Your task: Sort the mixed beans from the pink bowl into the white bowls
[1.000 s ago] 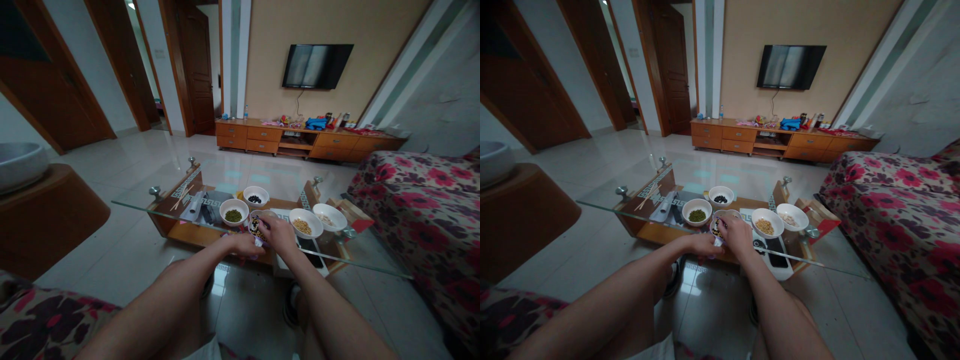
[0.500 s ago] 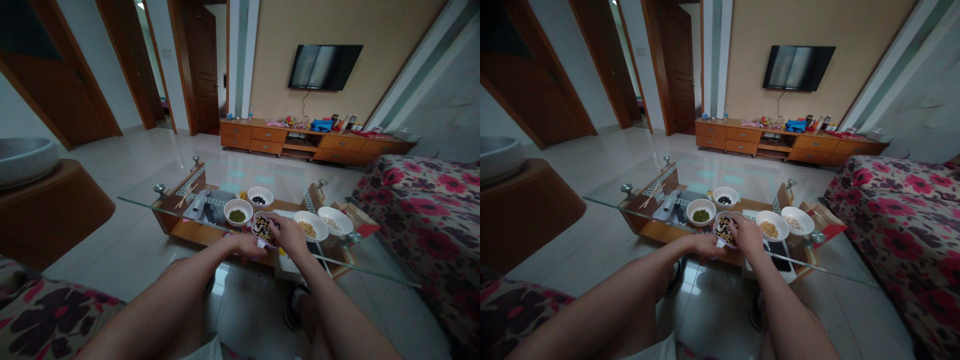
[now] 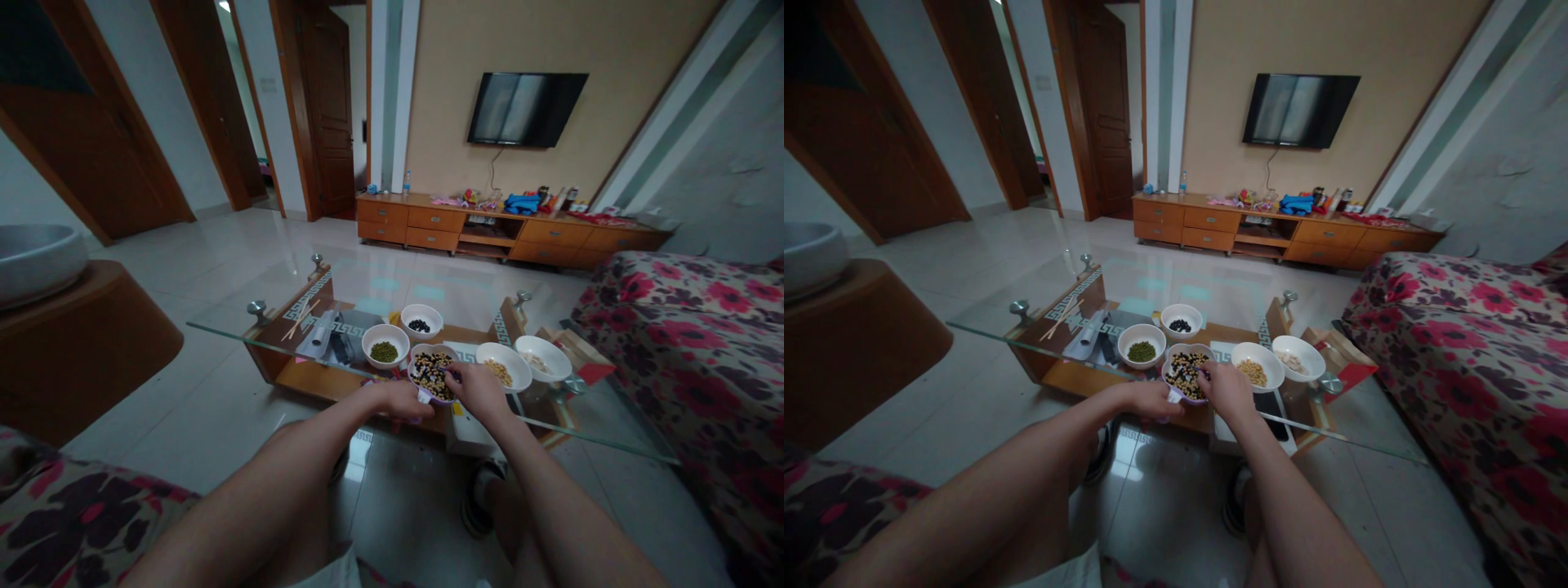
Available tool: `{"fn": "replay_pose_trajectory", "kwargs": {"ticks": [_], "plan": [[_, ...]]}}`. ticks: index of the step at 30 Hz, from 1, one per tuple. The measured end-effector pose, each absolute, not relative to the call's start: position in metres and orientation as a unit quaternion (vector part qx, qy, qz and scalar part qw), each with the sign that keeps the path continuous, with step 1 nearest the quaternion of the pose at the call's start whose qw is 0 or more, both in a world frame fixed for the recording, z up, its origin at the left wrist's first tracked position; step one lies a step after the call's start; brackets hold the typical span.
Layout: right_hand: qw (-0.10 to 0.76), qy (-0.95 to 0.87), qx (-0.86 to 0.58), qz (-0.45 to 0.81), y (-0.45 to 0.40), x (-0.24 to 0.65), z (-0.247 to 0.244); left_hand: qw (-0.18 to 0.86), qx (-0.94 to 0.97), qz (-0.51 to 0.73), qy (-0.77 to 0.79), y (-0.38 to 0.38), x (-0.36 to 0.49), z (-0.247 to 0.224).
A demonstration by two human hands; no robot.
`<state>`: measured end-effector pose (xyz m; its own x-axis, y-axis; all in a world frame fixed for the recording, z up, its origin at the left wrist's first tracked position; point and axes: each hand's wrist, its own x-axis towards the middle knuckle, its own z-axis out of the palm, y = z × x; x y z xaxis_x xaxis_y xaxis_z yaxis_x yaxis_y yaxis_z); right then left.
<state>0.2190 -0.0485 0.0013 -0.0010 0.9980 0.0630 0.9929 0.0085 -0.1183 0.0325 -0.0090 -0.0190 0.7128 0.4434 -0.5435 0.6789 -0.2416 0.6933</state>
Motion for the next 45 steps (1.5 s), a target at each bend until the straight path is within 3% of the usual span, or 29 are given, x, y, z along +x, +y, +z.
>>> {"fn": "replay_pose_trajectory", "kwargs": {"ticks": [45], "plan": [[0.038,-0.698,-0.714,0.032,-0.045,0.217,-0.003,0.465,0.797,-0.118,0.367,-0.011,0.032,-0.015]]}}
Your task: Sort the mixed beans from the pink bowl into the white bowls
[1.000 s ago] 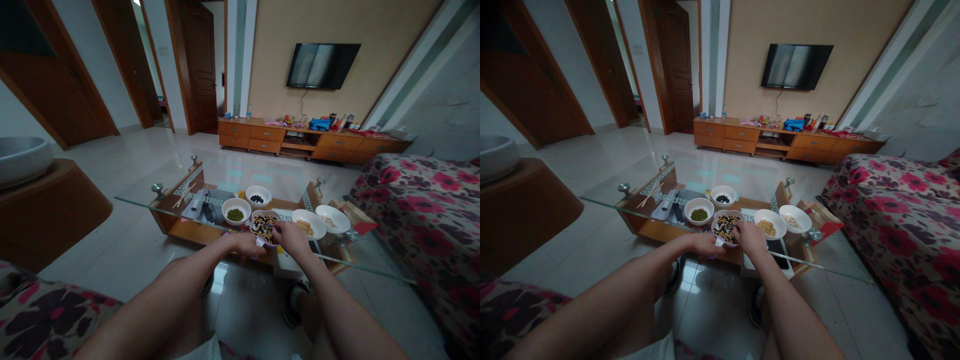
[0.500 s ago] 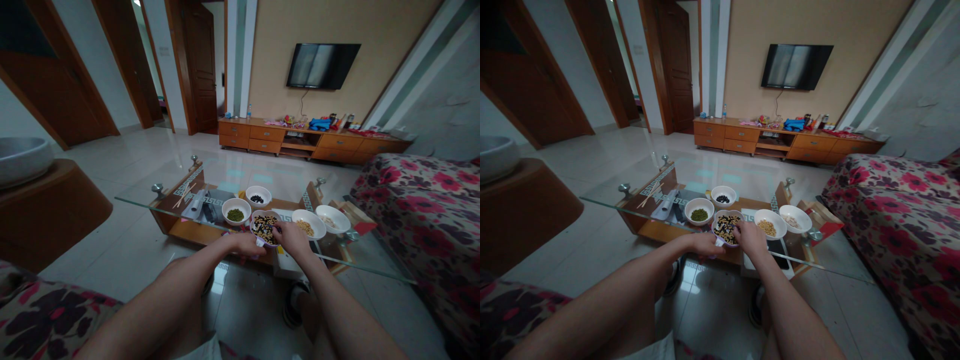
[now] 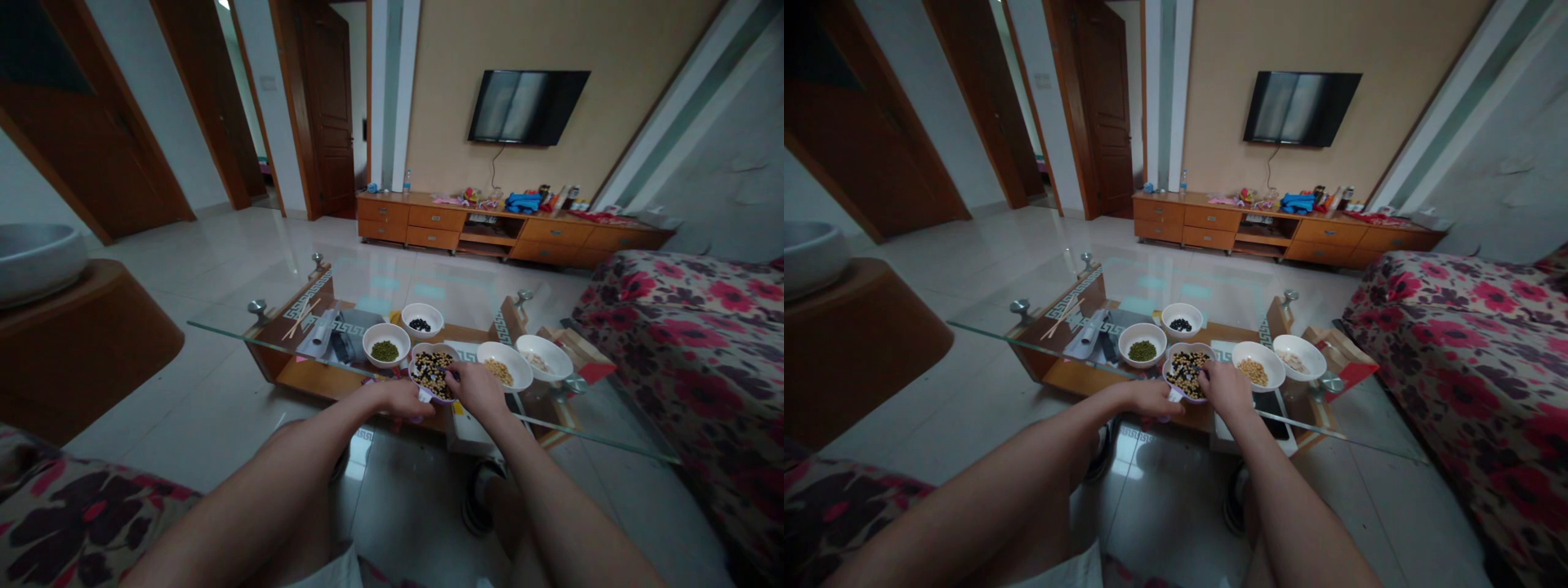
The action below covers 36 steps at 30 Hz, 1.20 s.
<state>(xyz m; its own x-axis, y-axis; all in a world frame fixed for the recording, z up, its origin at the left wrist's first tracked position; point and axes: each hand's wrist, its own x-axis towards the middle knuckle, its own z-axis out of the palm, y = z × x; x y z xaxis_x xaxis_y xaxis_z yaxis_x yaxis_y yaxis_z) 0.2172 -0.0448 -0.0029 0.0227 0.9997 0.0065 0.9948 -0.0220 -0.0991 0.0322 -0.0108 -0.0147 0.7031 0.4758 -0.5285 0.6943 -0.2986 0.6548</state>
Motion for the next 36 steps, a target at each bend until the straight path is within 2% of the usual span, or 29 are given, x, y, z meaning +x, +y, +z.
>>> {"fn": "replay_pose_trajectory", "kwargs": {"ticks": [12,25,33,36], "plan": [[0.066,-0.706,-0.705,0.011,-0.046,0.215,-0.003,0.459,0.801,-0.119,0.365,-0.01,0.031,-0.016],[0.206,-0.738,-0.642,-0.019,-0.044,0.169,0.008,0.458,0.799,-0.132,0.367,-0.012,0.03,-0.017],[0.209,-0.729,-0.652,-0.008,-0.042,0.177,0.009,0.487,0.779,-0.11,0.379,-0.015,0.03,-0.012],[0.185,-0.708,-0.681,-0.003,-0.043,0.195,0.009,0.486,0.783,-0.116,0.371,-0.012,0.03,-0.014]]}}
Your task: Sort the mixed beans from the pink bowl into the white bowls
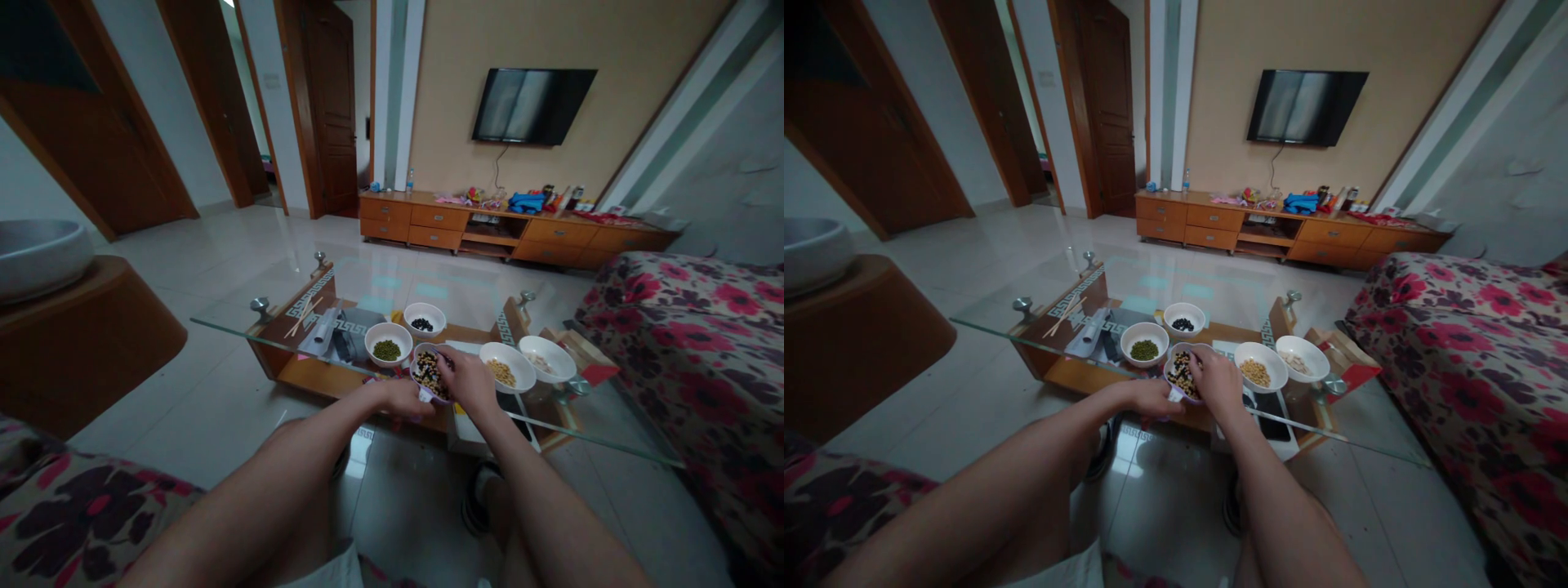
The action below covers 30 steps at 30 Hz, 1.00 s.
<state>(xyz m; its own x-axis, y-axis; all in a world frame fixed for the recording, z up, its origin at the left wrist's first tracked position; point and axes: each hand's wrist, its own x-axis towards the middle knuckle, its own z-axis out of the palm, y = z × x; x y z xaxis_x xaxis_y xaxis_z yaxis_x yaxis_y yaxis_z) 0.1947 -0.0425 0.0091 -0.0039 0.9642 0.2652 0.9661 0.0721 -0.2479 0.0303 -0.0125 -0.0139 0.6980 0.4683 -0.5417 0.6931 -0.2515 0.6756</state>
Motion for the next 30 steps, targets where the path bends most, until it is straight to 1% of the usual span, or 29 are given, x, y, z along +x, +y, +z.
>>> {"fn": "replay_pose_trajectory", "kwargs": {"ticks": [6,10,19,23,30], "plan": [[0.099,-0.685,-0.722,0.01,-0.046,0.218,0.003,0.481,0.79,-0.112,0.363,-0.009,0.03,-0.02],[0.069,-0.692,-0.719,0.015,-0.047,0.219,-0.002,0.481,0.786,-0.115,0.37,-0.009,0.03,-0.02],[0.041,-0.691,-0.722,0.023,-0.044,0.21,-0.001,0.454,0.796,-0.133,0.377,-0.011,0.031,-0.01],[0.035,-0.687,-0.725,0.031,-0.044,0.21,0.0,0.47,0.791,-0.127,0.371,-0.012,0.031,-0.012],[0.054,-0.691,-0.721,0.03,-0.045,0.214,0.003,0.482,0.785,-0.121,0.369,-0.01,0.03,-0.017]]}}
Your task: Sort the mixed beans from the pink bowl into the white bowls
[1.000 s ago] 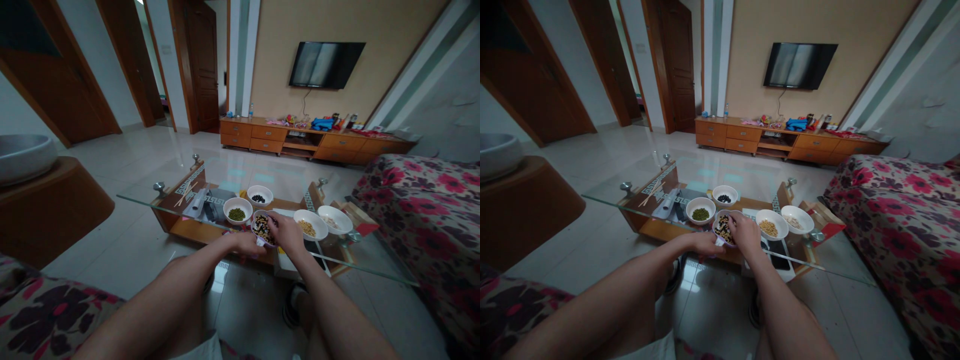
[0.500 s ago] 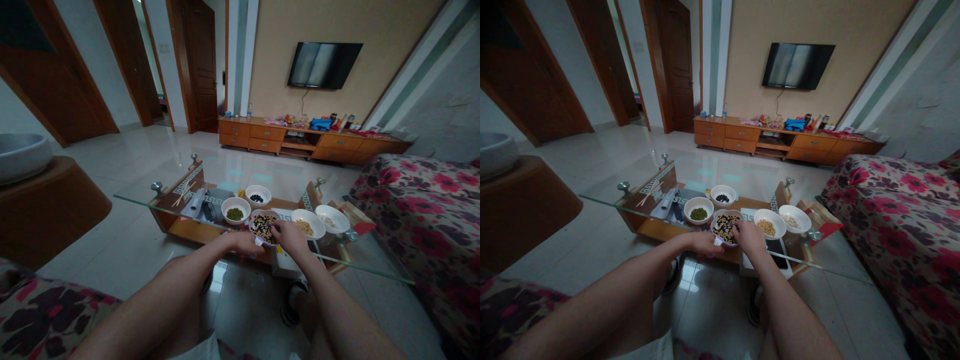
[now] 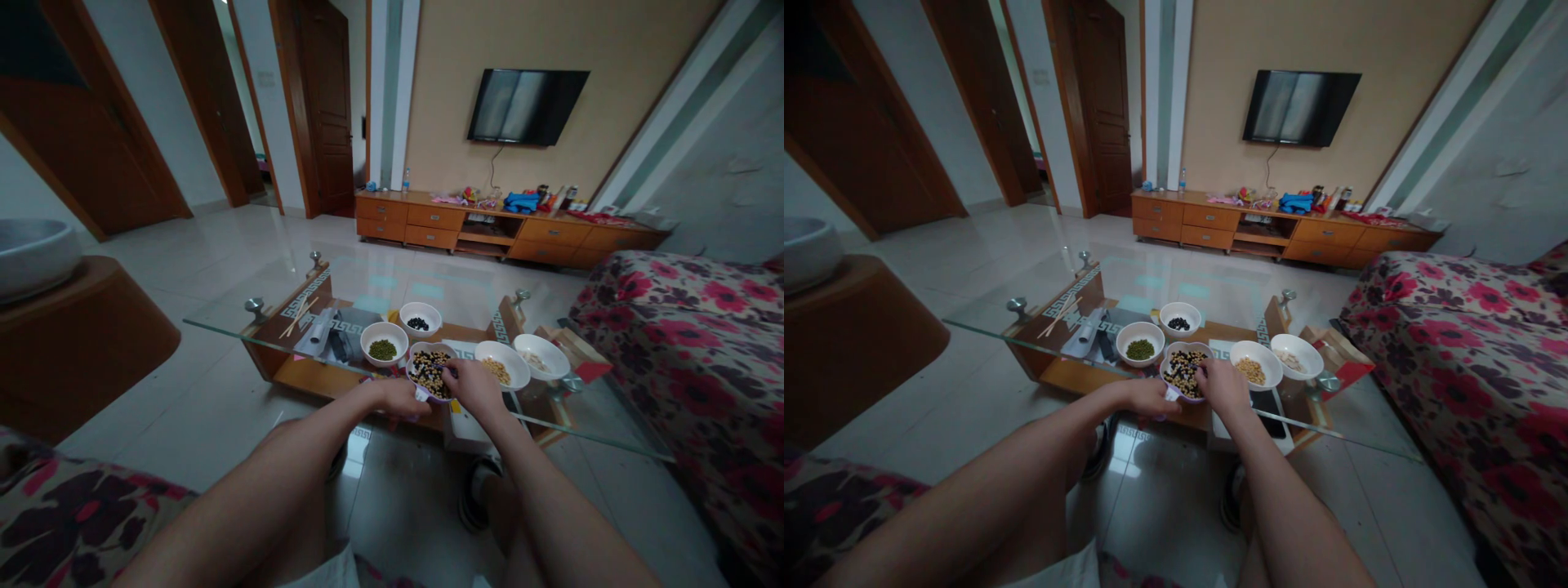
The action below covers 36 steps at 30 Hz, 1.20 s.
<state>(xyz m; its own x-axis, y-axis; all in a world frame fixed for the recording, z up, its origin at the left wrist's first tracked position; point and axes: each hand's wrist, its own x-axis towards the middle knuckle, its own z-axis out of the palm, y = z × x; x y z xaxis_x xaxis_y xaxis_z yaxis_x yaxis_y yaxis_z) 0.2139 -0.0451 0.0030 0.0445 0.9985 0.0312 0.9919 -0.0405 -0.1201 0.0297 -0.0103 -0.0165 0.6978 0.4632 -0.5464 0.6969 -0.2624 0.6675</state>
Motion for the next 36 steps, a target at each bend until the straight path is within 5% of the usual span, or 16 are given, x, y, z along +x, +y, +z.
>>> {"fn": "replay_pose_trajectory", "kwargs": {"ticks": [28,36], "plan": [[0.032,-0.697,-0.715,0.037,-0.0477,0.2164,0.0031,0.482,0.787,-0.122,0.366,-0.0097,0.0299,-0.0147],[0.095,-0.708,-0.7,0.01,-0.0486,0.2117,0.0035,0.481,0.793,-0.111,0.358,-0.0077,0.03,-0.0208]]}}
